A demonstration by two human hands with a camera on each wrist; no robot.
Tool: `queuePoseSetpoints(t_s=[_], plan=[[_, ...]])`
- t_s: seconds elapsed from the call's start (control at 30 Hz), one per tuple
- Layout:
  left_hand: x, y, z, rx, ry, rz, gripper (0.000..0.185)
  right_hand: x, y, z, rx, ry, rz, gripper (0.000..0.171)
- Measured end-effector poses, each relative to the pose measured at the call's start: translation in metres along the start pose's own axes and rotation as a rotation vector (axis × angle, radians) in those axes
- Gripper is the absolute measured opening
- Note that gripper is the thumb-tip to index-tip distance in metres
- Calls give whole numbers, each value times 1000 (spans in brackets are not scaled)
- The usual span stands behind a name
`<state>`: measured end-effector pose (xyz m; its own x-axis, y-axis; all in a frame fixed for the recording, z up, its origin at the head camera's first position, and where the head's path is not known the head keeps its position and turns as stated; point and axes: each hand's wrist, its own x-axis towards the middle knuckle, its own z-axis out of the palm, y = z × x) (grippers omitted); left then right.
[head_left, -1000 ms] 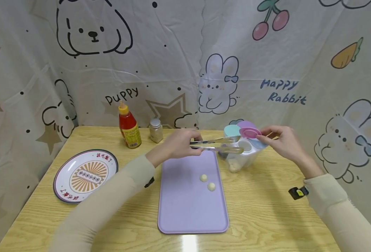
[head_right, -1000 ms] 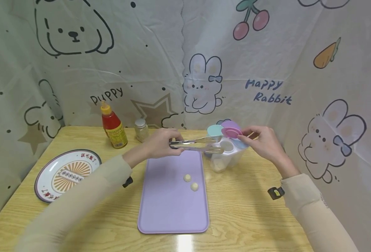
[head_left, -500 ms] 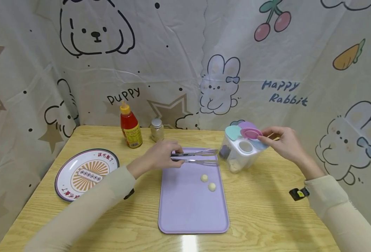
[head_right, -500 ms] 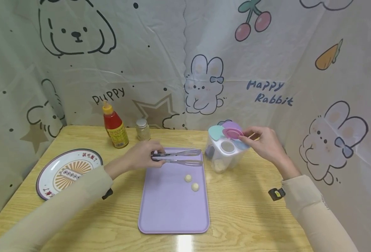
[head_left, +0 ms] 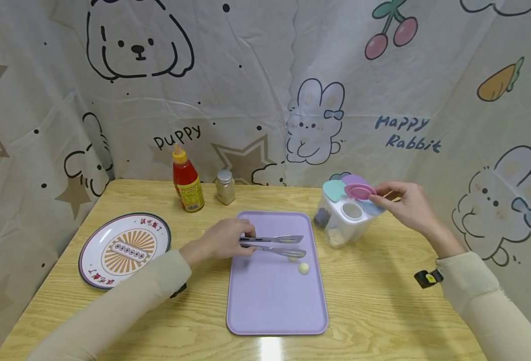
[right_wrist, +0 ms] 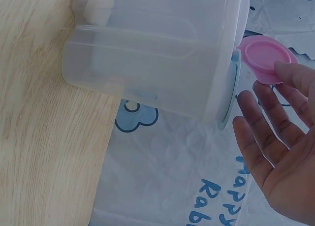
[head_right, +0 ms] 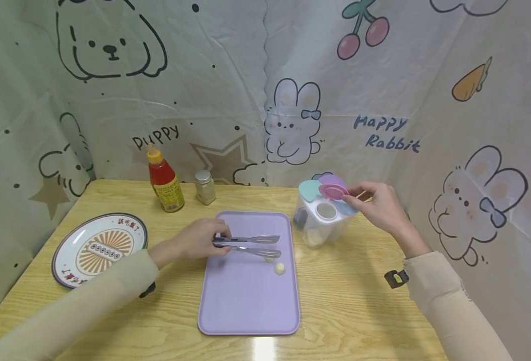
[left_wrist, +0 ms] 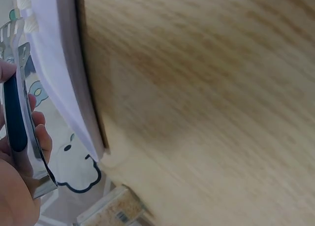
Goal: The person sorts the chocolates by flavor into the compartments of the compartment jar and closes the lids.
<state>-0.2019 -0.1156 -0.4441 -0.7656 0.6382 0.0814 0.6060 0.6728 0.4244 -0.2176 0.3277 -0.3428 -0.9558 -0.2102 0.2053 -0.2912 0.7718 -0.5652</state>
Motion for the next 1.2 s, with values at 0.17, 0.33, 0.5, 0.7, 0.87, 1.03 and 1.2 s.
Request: queuePoseSetpoints(t_s=[0.17, 0.33, 0.5, 0.7, 0.87, 1.03, 1.2], plan=[[-3, -2, 6, -4, -14, -13, 15, 0, 0, -1, -7, 2, 2, 27], [-7, -5, 12, 0, -13, -7, 15, -1, 1, 0, -7, 6, 0, 27], [-7, -6, 16, -10, -10, -7, 14, 0, 1, 0, -2, 7, -5, 27], [-9, -5, 17, -27, -4, -14, 12, 0, 0, 0, -7, 6, -4, 27], [-13, -5, 17, -34, 8, -16, 11, -1, -1, 0, -9, 11, -2, 26], [-16, -7, 18, -56, 39, -24, 9, -1, -1, 0, 0, 9, -6, 25], [-17, -7, 17, -63, 68, -25, 6, 0, -2, 1, -5, 12, -4, 26]])
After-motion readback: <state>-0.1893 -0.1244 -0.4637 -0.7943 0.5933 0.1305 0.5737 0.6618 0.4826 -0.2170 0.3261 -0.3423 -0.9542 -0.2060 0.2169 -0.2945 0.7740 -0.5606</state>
